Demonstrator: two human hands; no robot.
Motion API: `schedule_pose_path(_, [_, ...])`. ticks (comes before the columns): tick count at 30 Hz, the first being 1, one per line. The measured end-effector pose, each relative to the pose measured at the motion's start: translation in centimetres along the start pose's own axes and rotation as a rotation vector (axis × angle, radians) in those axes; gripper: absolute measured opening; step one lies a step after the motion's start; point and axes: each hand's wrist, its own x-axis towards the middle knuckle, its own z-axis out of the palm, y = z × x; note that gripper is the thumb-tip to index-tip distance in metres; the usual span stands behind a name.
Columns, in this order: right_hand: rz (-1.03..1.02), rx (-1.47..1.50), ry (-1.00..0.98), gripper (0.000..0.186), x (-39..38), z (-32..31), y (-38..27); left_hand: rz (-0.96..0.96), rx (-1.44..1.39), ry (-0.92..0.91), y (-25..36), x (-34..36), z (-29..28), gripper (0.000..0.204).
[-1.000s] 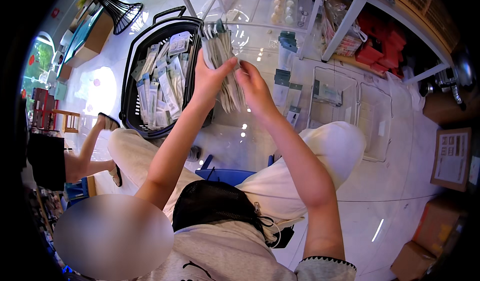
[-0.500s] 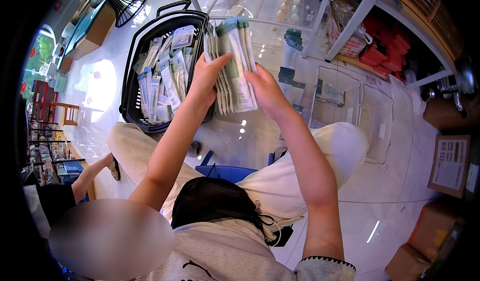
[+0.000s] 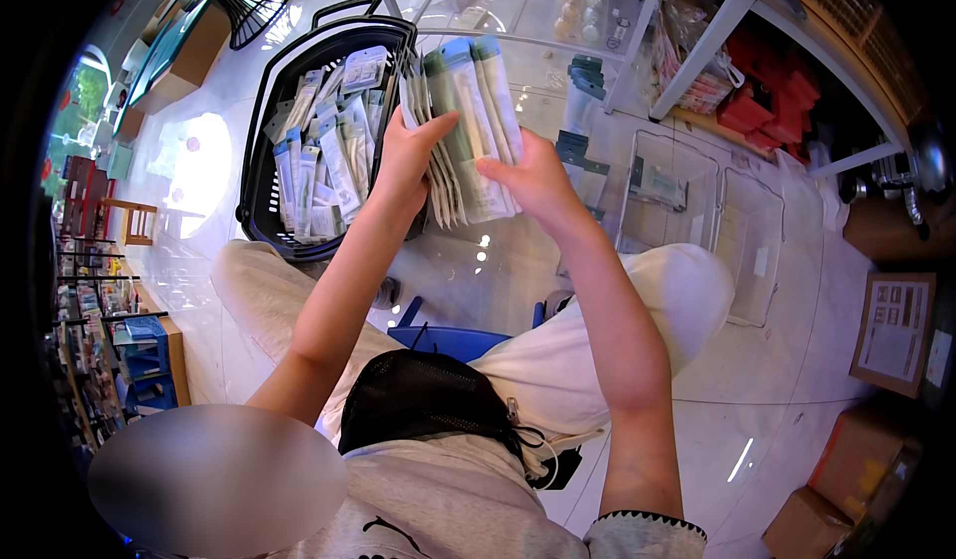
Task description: The person sits cross-legged on a chair and sorts small packaged items from a black basket into clear plastic organizers. They pick up items, inspect them, and place them into specific compartments within the organizers.
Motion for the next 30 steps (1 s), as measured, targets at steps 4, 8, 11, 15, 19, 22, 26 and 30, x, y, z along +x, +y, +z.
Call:
schedule_pose_path(4, [-0.017,0.014,0.085,0.039,0.1,0.1,-0.1,0.017,0.112,-0.002,-0.9,0.5,-0.3,0.042])
schedule_pose_path(8, [-0.052,0.024,0.121,0.039,0.0,0.0,0.3,0.066,0.141,0.009,-0.9,0.2,0.1,0.041])
schedule_pose_path(11, [-0.012,0.082,0.191,0.039,-0.5,0.5,-0.3,0.071,0.092,0.003,-0.3,-0.1,0.4,0.039])
schedule_pose_path(15, [0.132,0.245,0.092,0.038,-0.4,0.2,-0.5,0.048,0.012,-0.044,0.3,-0.2,0.0,0.037])
schedule_pose_path(19, [0.199,0.316,-0.08,0.038,-0.7,0.4,-0.8,0.049,-0.02,-0.08,0.8,-0.5,0.0,0.033])
schedule_pose_path(22, [0.103,0.265,-0.008,0.038,-0.4,0.5,-0.1,0.01,-0.051,-0.111,1.0,-0.4,-0.2,0.033])
schedule_pose_path(26, [0.076,0.199,0.118,0.038,-0.2,0.4,-0.1,-0.008,0.046,-0.093,0.2,-0.1,-0.5,0.032])
schedule_pose_path(30, [0.042,0.189,0.21,0.037,-0.3,0.6,-0.2,-0.015,0.141,-0.079,-0.5,-0.1,-0.3,0.03])
